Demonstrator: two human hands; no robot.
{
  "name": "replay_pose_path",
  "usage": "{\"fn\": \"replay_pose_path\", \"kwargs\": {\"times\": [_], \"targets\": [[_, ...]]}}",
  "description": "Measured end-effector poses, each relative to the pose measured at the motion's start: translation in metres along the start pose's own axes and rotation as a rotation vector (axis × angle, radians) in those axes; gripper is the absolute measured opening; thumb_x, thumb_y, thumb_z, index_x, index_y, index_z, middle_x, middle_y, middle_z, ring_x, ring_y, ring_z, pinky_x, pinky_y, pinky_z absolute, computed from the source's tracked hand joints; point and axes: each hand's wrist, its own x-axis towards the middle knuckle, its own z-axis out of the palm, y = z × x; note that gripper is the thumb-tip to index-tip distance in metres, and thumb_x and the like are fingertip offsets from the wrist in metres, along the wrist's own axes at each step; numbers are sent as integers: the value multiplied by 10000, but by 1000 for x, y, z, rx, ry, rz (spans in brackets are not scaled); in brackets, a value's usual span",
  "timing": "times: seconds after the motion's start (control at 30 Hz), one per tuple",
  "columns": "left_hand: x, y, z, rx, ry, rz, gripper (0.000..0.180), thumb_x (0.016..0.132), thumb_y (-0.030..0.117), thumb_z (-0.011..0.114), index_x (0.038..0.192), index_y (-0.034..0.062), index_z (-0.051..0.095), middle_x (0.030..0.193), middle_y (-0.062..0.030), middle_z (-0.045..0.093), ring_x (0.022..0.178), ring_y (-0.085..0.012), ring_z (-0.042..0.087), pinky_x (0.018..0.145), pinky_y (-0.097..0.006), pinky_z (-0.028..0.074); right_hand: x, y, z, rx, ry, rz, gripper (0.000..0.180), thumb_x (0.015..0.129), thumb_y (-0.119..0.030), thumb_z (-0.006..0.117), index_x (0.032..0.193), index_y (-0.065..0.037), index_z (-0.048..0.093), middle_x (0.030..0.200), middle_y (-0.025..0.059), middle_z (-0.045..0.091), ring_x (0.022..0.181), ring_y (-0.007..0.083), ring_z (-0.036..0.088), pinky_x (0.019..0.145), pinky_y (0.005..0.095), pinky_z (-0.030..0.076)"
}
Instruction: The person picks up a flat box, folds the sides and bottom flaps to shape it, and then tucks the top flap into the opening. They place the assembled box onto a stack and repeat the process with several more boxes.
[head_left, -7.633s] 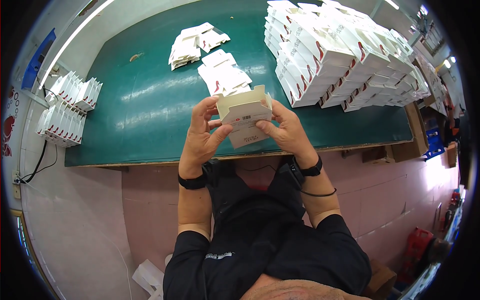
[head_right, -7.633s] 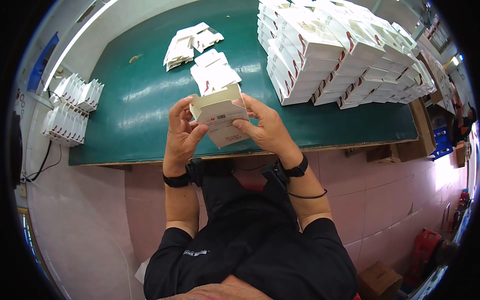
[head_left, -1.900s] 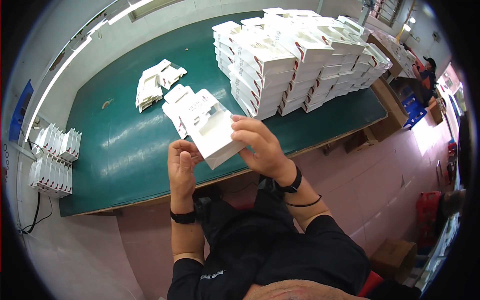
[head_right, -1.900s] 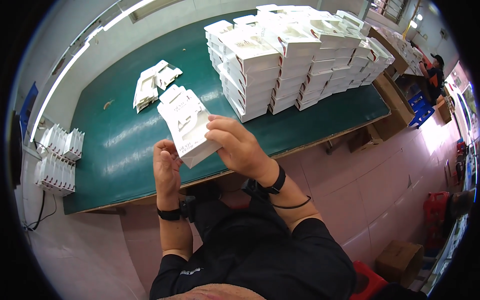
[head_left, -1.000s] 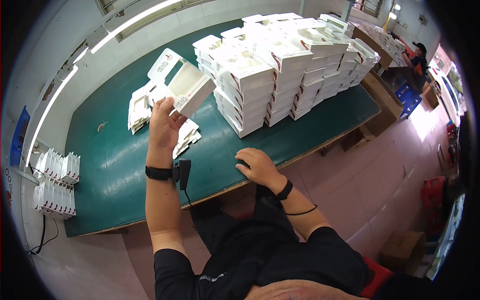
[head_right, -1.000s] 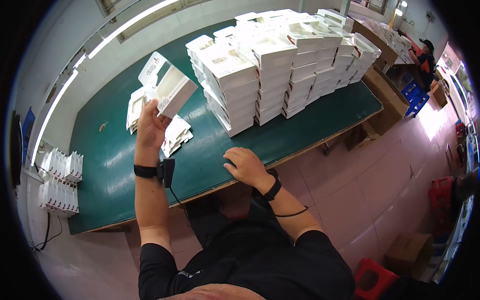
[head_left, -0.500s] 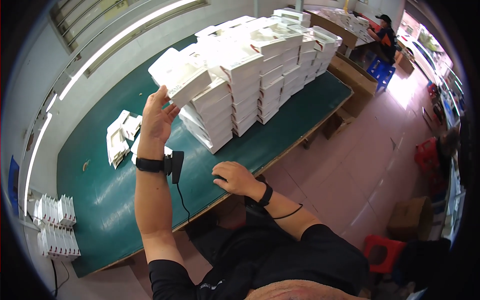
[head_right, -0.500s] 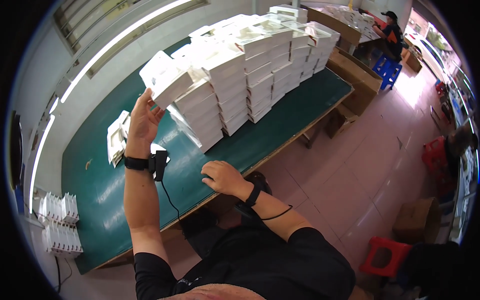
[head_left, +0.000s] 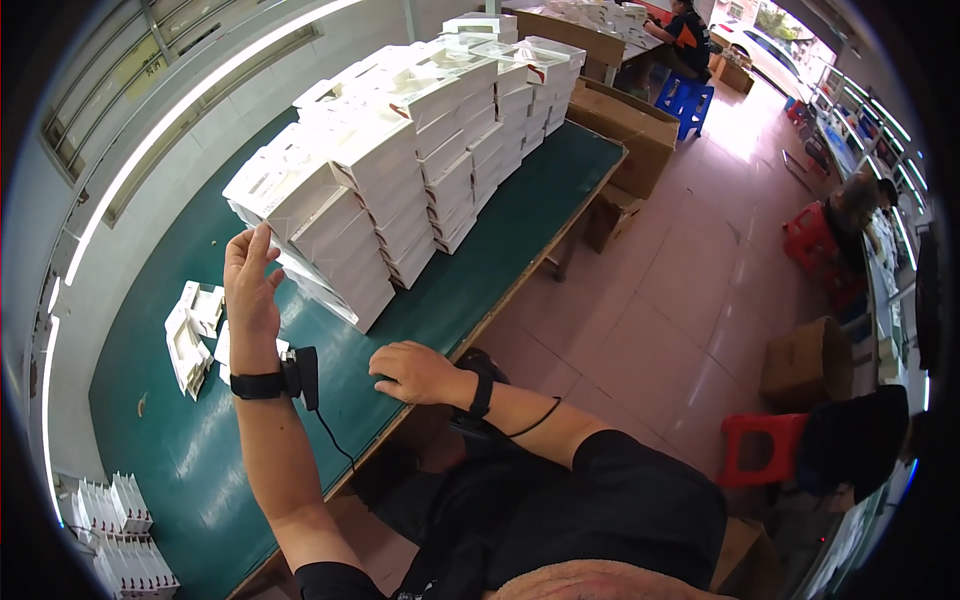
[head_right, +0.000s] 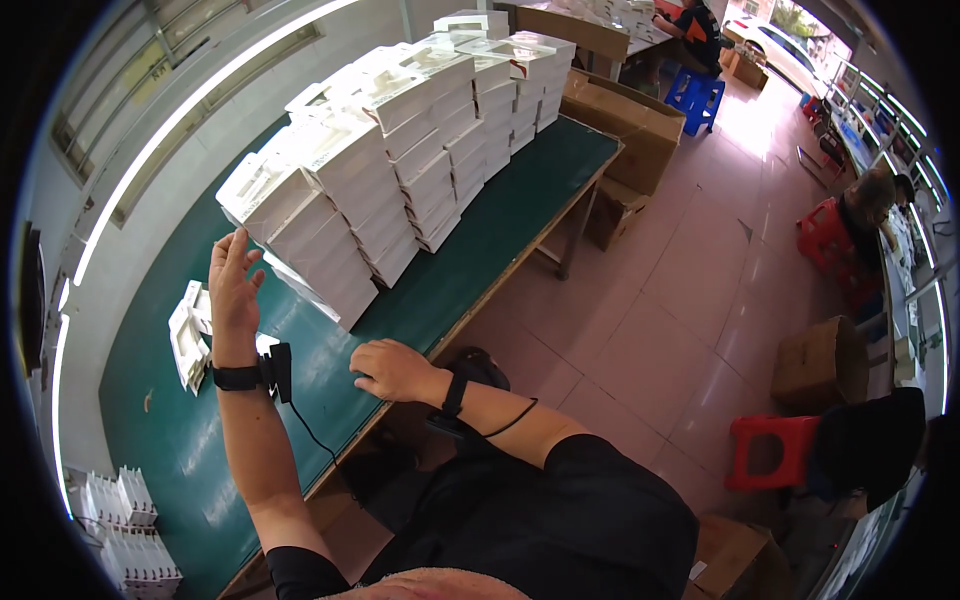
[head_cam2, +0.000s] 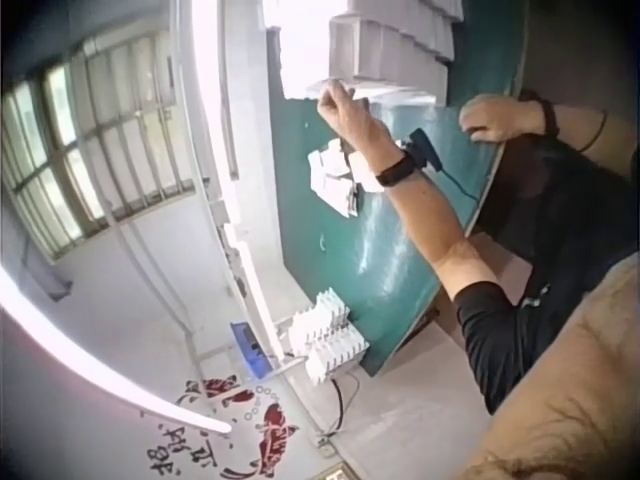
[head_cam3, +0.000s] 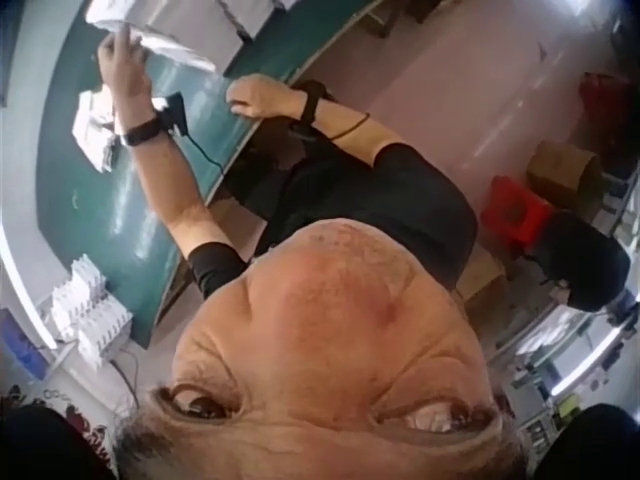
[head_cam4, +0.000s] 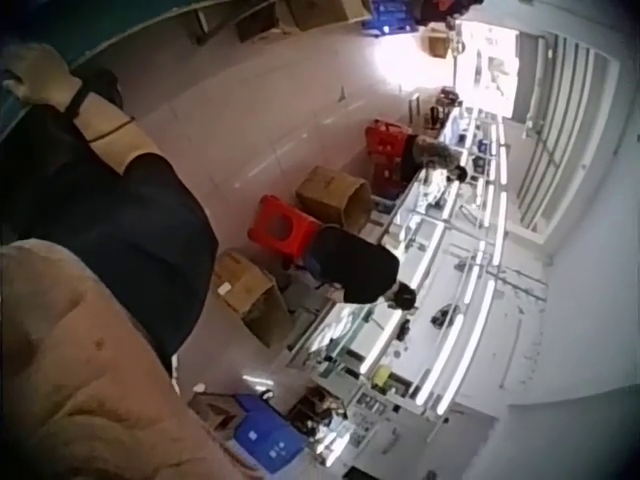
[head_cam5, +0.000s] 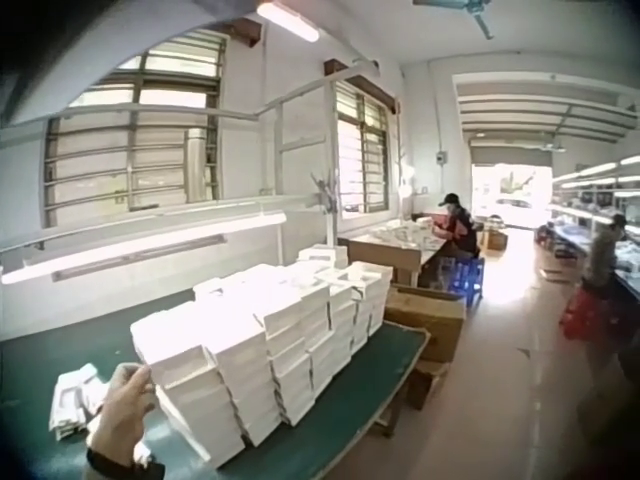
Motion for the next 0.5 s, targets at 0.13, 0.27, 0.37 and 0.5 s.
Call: {"fn": "replay_pose_path", "kwargs": {"times": [0.13,0.27,0.37,0.5], "targets": [[-3,-2,4,46,13,42,367,998,447,756,1186,157,635,1107,38,632,1020,-96,574,830,-302,432,-2,0,1,1,5,3,186,898,-196,751,1016,-80,665,1068,74,669,1051,303,648,969,430,493],[-11,-3,4,34,-24,69,342,1007,418,748,1196,155,638,1123,35,637,1037,-86,583,828,-287,436,-2,-1,-1,-4,8,10,191,892,-193,753,1019,-79,669,1061,76,670,1047,307,649,968,431,495],[-25,-7,-7,35,-5,83,332,1014,389,743,1214,145,641,1126,33,638,1027,-83,589,823,-275,442,-2,-3,-1,11,1,15,204,881,-191,757,1026,-76,671,1059,85,671,1045,315,650,965,436,498],[-54,-17,-46,57,80,113,328,1024,348,734,1246,124,642,1127,27,644,1008,-83,599,810,-256,453,6,-7,0,31,15,-63,211,851,-174,775,998,-52,686,1050,125,704,1008,354,672,904,452,537]]}}
